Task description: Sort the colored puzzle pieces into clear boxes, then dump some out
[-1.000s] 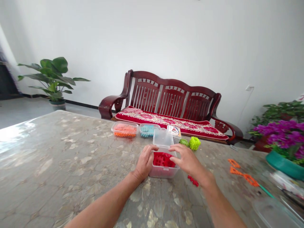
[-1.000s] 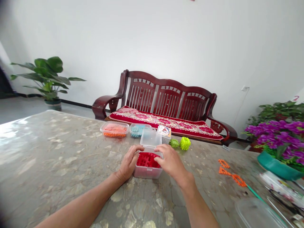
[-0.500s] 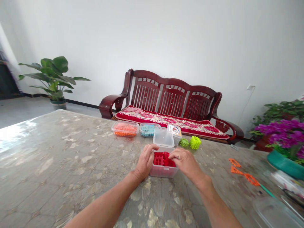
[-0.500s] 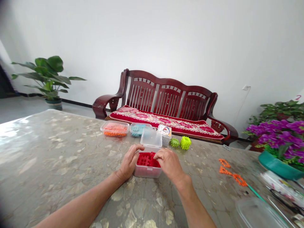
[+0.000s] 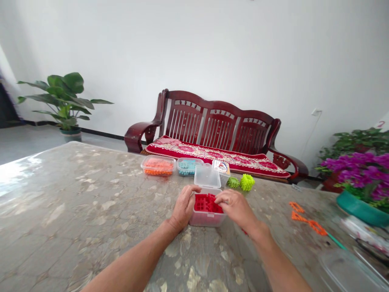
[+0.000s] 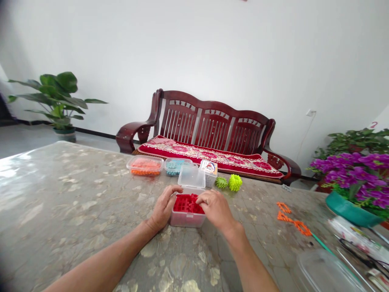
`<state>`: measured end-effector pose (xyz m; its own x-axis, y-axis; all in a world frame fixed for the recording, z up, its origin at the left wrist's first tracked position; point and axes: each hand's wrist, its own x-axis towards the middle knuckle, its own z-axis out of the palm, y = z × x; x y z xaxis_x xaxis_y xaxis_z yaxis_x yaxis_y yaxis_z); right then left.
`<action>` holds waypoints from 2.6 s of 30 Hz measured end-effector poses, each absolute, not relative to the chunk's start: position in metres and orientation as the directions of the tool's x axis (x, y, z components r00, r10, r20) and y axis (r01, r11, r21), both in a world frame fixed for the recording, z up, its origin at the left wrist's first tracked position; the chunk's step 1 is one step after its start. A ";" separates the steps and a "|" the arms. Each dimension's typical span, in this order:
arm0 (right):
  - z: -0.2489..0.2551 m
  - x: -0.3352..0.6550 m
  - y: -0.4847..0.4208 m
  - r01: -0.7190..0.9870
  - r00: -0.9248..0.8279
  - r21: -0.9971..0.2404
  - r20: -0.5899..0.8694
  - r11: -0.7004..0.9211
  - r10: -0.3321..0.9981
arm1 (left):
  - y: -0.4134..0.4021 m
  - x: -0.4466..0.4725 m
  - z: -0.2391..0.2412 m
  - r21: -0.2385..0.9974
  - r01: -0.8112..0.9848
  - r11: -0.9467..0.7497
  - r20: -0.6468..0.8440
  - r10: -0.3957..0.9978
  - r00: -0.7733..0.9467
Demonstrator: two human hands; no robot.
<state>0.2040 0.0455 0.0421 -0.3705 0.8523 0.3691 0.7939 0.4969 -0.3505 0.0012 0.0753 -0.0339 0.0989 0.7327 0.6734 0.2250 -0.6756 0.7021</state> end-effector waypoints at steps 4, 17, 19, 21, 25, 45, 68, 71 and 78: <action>0.035 0.229 0.043 0.742 -0.162 -0.536 0.440 0.403 0.883 | 0.075 0.001 -0.034 0.706 0.216 -0.675 0.669 0.735 0.110; -0.013 0.293 0.004 0.975 0.044 -0.220 -0.006 -0.045 0.999 | 0.079 -0.001 -0.027 0.694 0.266 -0.669 0.658 0.740 0.143; -0.014 0.289 0.003 0.977 0.034 -0.210 0.011 -0.031 0.999 | 0.076 -0.002 -0.023 0.691 0.282 -0.665 0.645 0.744 0.174; -0.013 0.287 0.005 0.980 0.028 -0.200 0.037 -0.020 0.999 | 0.074 -0.004 -0.019 0.689 0.289 -0.664 0.636 0.746 0.198; -0.006 0.283 0.009 0.970 0.062 -0.240 0.121 -0.031 0.991 | 0.072 -0.004 -0.019 0.697 0.270 -0.665 0.636 0.746 0.195; 0.055 0.167 0.040 0.803 -0.279 -0.420 0.361 0.422 0.890 | 0.069 0.002 -0.028 0.822 0.021 -0.569 0.569 0.822 0.020; 0.033 0.194 0.037 0.878 -0.276 -0.260 0.409 0.401 0.870 | 0.069 -0.006 -0.015 0.549 0.305 -0.778 0.699 0.628 0.343; 0.038 0.196 0.043 0.878 -0.271 -0.299 0.337 0.375 0.902 | 0.069 -0.006 -0.015 0.522 0.308 -0.796 0.704 0.605 0.372; 0.041 0.191 0.046 0.925 -0.303 -0.138 0.296 0.354 0.906 | 0.068 -0.007 -0.011 0.490 0.335 -0.805 0.687 0.593 0.420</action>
